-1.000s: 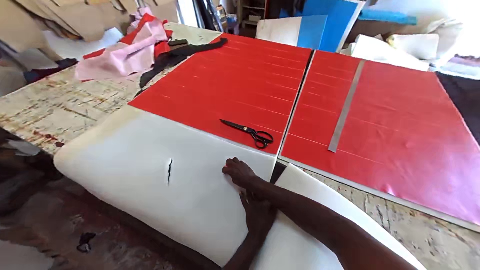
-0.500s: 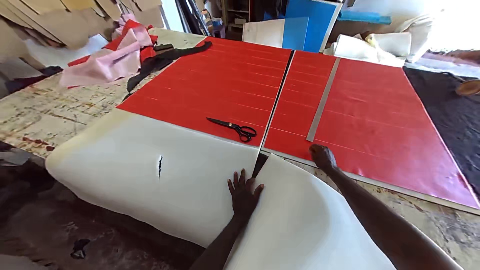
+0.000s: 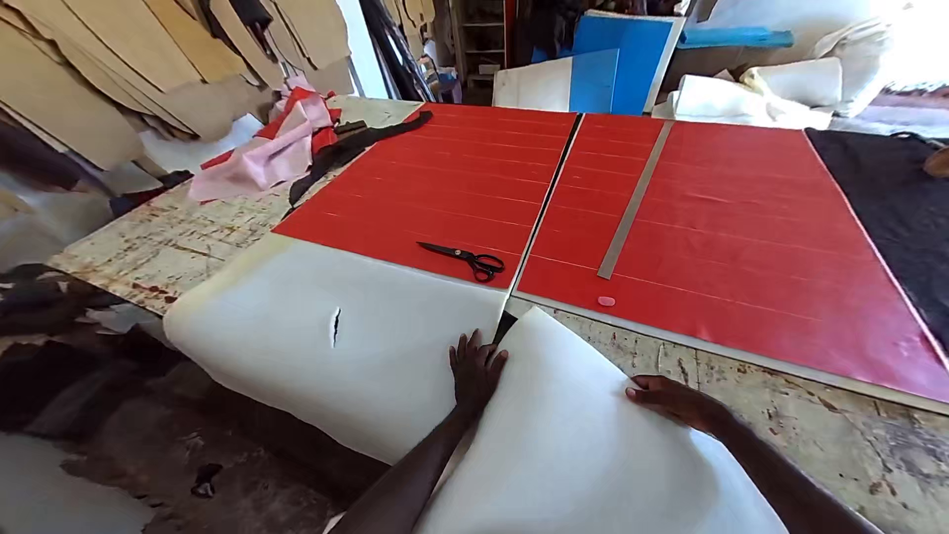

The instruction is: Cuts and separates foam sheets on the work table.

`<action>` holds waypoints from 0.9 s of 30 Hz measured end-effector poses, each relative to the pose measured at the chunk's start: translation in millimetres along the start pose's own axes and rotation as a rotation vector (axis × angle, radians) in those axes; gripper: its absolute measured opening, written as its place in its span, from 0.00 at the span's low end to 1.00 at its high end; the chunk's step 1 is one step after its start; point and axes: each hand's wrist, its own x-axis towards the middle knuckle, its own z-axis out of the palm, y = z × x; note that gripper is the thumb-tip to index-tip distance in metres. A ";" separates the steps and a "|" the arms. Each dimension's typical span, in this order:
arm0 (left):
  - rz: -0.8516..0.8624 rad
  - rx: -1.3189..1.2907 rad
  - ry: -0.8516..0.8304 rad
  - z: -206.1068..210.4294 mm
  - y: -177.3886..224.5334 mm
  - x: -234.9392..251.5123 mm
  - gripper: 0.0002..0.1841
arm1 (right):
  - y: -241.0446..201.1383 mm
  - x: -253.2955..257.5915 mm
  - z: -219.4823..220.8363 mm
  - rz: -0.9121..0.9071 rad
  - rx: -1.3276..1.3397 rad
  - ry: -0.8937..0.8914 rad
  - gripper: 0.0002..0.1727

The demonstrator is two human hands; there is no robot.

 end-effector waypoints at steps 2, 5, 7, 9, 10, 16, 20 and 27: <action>-0.001 -0.025 -0.033 -3.0 -0.3 1.6 0.31 | 0.5 -5.5 3.1 0.030 0.032 -0.088 0.17; -0.020 -0.108 -0.141 -13.3 -4.7 6.2 0.29 | -3.4 -17.8 17.7 0.043 0.094 -0.191 0.17; -0.029 -0.205 -0.222 -32.1 -4.9 5.3 0.31 | -7.9 -34.2 32.7 0.030 0.132 -0.172 0.25; -0.031 -0.351 -0.267 -55.1 -0.5 4.6 0.35 | -17.8 -58.4 46.2 -0.024 0.178 -0.119 0.30; -0.043 -0.448 -0.290 -71.5 4.9 3.2 0.35 | -23.9 -70.0 53.2 -0.059 0.201 -0.085 0.32; -0.157 -0.774 -0.430 -148.0 14.0 -17.1 0.36 | -59.4 -93.0 77.4 -0.177 0.048 0.176 0.27; -0.087 -0.747 -0.496 -161.1 -27.4 -50.5 0.41 | -79.1 -89.6 71.2 -0.160 -0.318 0.388 0.21; 0.499 -0.283 -0.630 -232.6 -70.4 -179.6 0.51 | -50.3 -44.7 94.2 -0.022 -0.806 0.696 0.25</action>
